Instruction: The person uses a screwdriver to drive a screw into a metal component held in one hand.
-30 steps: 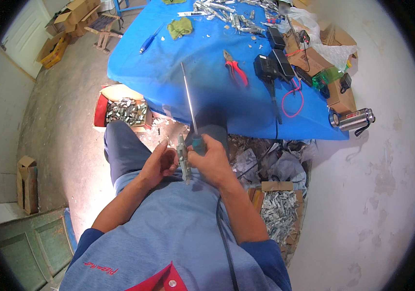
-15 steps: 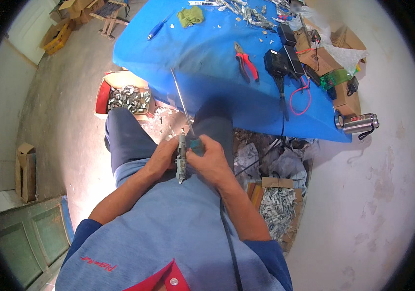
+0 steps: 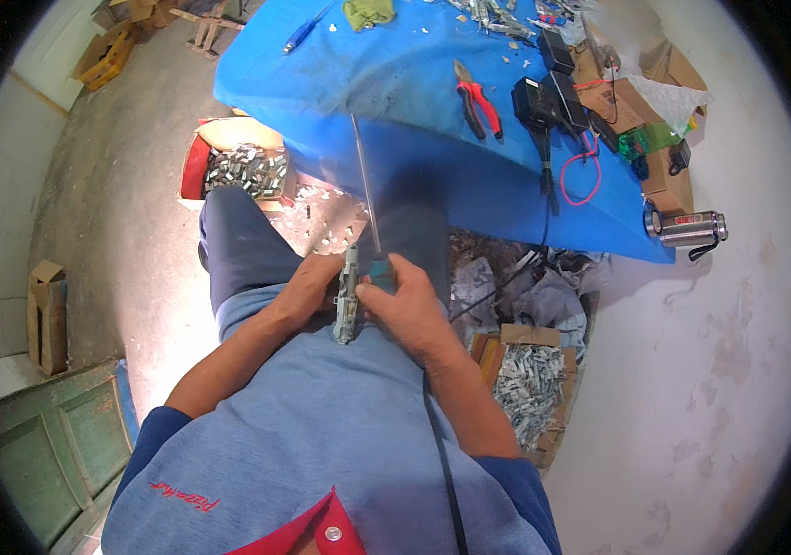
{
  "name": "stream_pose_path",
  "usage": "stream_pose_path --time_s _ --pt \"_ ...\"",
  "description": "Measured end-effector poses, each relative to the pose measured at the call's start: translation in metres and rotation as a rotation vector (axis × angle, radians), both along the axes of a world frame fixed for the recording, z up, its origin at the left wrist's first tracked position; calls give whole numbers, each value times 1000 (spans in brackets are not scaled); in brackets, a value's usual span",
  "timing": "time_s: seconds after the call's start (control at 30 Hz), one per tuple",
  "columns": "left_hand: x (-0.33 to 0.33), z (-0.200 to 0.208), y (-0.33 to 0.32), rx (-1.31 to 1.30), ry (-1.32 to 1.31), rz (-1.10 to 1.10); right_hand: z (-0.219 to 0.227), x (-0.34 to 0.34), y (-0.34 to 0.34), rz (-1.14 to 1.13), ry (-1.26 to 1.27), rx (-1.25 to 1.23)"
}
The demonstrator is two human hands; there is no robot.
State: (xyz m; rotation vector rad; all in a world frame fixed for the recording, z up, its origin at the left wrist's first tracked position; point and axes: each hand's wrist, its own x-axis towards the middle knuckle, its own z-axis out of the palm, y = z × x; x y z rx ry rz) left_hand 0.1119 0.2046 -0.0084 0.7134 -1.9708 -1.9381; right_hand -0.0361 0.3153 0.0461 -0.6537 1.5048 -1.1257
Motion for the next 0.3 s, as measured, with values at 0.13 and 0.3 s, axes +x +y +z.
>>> stream_pose_path --time_s 0.13,0.3 --pt "-4 -18 1 204 11 87 -4 -1 -2 34 93 -60" --pt "-5 -3 4 455 -29 179 -3 2 -6 17 -7 -23"
